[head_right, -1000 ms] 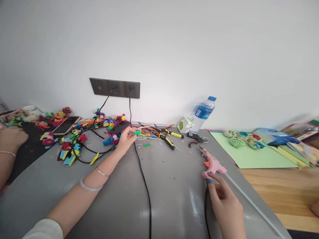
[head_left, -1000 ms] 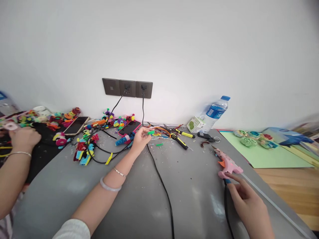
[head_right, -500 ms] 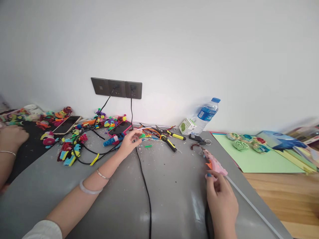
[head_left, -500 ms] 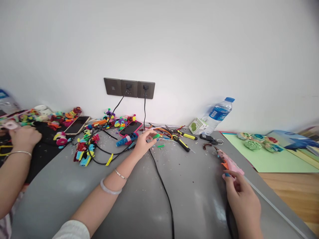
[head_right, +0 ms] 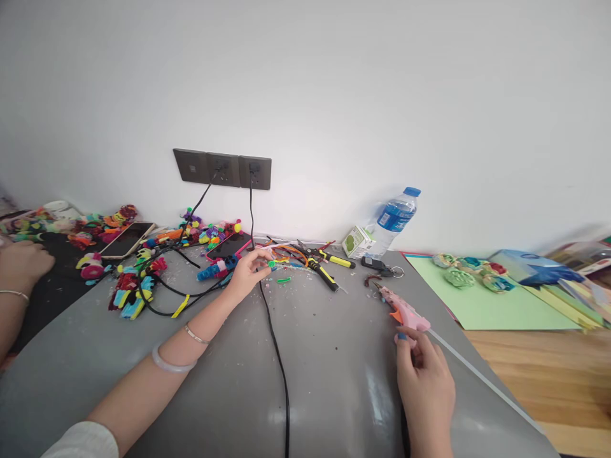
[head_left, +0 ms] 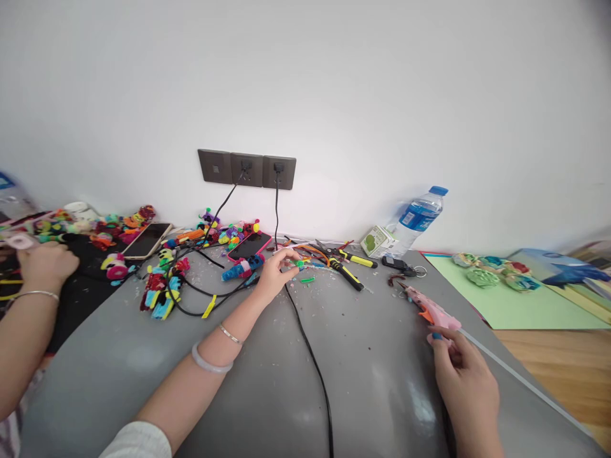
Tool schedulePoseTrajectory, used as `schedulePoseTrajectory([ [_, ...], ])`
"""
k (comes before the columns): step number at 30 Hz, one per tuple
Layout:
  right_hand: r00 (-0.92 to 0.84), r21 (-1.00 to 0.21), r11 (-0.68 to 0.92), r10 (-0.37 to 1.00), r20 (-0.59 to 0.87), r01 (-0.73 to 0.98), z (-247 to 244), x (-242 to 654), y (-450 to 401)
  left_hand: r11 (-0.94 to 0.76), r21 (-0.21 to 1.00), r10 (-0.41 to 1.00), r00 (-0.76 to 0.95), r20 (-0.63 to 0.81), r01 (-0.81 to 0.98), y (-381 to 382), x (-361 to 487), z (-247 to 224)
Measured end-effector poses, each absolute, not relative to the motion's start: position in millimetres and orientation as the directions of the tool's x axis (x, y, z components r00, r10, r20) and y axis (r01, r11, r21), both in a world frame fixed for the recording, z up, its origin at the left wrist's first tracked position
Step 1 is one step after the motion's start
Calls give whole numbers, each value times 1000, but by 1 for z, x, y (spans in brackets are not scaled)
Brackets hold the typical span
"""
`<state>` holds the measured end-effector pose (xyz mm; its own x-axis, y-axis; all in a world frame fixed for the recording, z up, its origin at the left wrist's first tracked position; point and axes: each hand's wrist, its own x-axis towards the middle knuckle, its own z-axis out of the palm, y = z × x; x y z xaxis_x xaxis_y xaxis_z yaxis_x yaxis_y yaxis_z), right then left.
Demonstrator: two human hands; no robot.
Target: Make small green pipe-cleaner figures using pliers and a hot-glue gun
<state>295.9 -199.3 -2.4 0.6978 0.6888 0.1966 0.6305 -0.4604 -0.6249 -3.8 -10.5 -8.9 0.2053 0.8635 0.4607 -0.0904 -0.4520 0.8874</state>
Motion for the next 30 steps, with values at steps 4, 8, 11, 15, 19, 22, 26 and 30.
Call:
schedulePoseTrajectory([
  [4,670,-566,-500,731,129,655,-2,301,-196,-453,885,851,243,465,-105,-11,-4,-9],
  [8,608,-539,-502,794,23,676,-2,315,-190,-478,875,848,221,482,-78,-10,-6,-8],
  [11,588,-531,-490,809,19,691,-3,321,-184,-464,884,866,183,465,-50,-8,-6,-8],
  [15,632,-507,-511,771,87,693,-4,316,-183,-402,912,897,165,411,-86,-7,-5,-9],
  [19,635,-526,-507,768,85,683,-5,312,-185,-366,923,912,151,381,-120,-7,-5,-11],
  [22,636,-563,-479,763,113,674,-8,312,-186,-366,923,910,160,382,-119,-7,-4,-12],
  [26,652,-639,-417,737,179,646,-11,311,-187,-377,920,904,175,390,-107,-7,-4,-11],
  [30,754,-666,-509,646,124,546,-3,303,-187,-368,922,903,193,385,-117,-8,-4,-8],
])
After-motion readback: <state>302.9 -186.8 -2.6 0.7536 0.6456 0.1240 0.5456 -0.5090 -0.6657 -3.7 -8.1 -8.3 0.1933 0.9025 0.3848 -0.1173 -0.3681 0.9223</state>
